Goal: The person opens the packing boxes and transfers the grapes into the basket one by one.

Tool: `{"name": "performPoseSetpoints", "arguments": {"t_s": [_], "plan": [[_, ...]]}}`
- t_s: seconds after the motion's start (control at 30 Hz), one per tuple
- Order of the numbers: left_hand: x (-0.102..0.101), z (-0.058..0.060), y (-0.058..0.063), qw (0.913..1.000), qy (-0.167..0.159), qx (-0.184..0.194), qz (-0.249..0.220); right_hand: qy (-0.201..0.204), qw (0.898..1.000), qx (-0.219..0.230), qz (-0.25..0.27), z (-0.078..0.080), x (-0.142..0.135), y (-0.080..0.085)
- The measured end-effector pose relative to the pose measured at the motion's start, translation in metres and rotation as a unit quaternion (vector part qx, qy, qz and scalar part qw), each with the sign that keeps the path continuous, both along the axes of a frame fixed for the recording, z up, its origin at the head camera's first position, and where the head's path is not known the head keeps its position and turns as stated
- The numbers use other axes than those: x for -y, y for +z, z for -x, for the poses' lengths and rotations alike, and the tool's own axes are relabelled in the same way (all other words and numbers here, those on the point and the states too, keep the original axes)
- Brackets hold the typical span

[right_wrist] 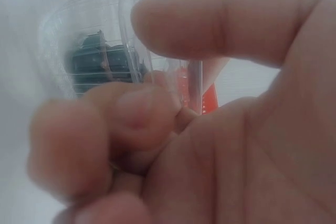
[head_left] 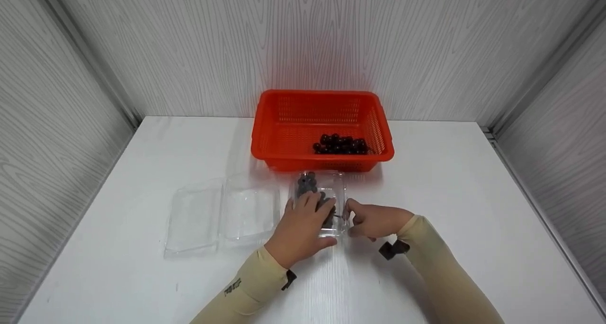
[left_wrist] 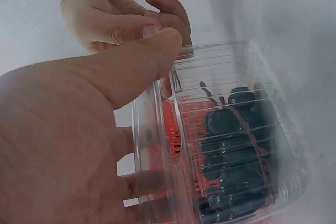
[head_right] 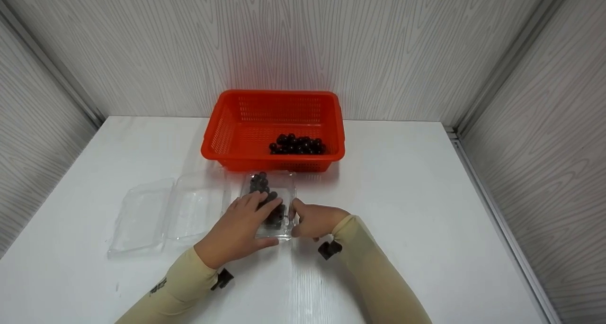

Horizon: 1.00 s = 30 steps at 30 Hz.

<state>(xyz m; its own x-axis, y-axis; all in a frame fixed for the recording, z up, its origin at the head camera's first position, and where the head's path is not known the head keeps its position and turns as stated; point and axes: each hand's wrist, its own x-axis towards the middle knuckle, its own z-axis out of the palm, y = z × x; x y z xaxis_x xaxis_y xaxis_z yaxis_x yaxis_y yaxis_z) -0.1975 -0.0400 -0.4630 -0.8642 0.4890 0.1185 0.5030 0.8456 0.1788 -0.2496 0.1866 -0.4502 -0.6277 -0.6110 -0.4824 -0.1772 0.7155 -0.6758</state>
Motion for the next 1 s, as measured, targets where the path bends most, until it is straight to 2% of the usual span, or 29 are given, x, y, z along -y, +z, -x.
{"name": "performPoseSetpoints", "arguments": {"t_s": [0.2,0.47,1.0], "plan": [[0.0005,-0.0022,-0.0019,0.9996,0.001,-0.028,-0.001,-0.008,1.0,0.015,0.004,-0.0016,0.0028,0.0006],[-0.0017,-0.0016,-0.0017,0.9994,-0.002,-0.035,0.003,-0.014,1.0,-0.007,-0.008,-0.004,0.0024,0.0015],[-0.0035,0.0021,-0.0046,0.9978,-0.012,-0.065,-0.011,-0.019,1.0,-0.007,0.009,-0.0015,-0.0015,-0.0017]]}}
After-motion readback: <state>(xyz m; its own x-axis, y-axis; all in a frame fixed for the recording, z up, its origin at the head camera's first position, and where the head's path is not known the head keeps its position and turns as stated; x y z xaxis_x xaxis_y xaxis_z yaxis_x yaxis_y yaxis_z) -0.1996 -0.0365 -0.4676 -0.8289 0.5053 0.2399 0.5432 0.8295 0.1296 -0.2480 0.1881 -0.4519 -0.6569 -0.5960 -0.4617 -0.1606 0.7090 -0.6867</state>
